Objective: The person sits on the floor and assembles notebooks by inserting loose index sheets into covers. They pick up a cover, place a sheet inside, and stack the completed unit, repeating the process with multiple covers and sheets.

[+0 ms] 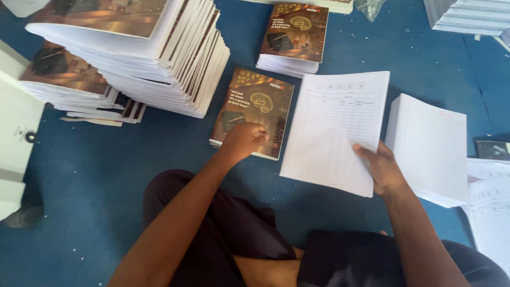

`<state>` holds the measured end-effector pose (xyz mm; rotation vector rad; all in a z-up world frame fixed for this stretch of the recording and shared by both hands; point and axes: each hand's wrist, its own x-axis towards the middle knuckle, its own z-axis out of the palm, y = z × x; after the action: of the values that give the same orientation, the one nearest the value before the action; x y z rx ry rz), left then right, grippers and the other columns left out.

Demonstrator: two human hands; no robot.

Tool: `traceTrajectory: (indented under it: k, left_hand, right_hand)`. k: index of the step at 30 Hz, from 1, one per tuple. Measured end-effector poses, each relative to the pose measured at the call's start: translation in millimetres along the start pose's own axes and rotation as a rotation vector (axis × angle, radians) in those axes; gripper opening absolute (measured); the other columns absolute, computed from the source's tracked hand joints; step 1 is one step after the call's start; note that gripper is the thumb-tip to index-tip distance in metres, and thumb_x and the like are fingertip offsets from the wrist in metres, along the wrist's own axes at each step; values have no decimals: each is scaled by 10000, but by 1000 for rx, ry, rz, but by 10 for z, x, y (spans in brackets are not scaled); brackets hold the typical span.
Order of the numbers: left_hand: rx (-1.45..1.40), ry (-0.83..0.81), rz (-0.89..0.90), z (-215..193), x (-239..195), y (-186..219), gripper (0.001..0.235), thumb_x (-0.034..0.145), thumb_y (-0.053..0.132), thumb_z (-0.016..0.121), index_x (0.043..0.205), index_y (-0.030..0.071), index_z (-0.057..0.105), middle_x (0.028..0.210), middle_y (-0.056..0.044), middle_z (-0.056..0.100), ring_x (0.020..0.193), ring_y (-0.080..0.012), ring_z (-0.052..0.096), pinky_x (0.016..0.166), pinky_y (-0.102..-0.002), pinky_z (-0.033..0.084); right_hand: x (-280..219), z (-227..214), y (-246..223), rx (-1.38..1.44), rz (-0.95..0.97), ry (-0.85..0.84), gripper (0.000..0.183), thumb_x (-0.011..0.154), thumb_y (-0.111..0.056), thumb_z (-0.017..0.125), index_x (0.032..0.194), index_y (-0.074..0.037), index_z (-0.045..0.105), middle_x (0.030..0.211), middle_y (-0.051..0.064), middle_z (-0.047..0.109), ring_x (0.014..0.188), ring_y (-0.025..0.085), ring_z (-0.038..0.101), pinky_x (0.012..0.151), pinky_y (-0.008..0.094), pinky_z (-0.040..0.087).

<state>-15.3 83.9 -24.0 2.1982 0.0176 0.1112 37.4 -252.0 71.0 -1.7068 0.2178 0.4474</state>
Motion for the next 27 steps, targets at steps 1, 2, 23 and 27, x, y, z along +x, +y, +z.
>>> traceTrajectory:
  k: [1,2,23,27]
  left_hand:
    - [141,51,106,-23,-65,-53,340,893,315,736,1132,74,738,1089,-82,743,1034,-263,731,899,-395,573]
    - [282,101,211,-40,-133,-94,337,855,281,769,1131,91,734,1140,-78,731,1108,-279,694,961,-419,556]
    - [785,173,229,236,-273,-286,225,797,67,693,1005,104,769,1209,-63,689,1109,-274,610,907,-466,499]
    - [805,171,230,257,-304,-233,236,839,91,656,1021,156,791,1221,-54,689,1076,-276,618,895,-483,490]
  right_hand:
    - [7,-6,3,-1,-3,12,671,860,-174,655,1478,-23,441,1345,290,608,1243,410,625,1013,489,547]
    - [20,-9,9,-3,-7,24,669,865,-172,648,1483,-31,436,1350,285,603,1246,405,621,1008,488,548]
    - [75,-136,227,-56,-37,3,635,920,-150,615,1492,37,410,1337,326,595,1218,424,637,1003,483,546]
    - [60,-133,216,-27,-37,3,612,921,-128,604,1480,46,423,1349,315,599,1225,412,641,1008,467,554]
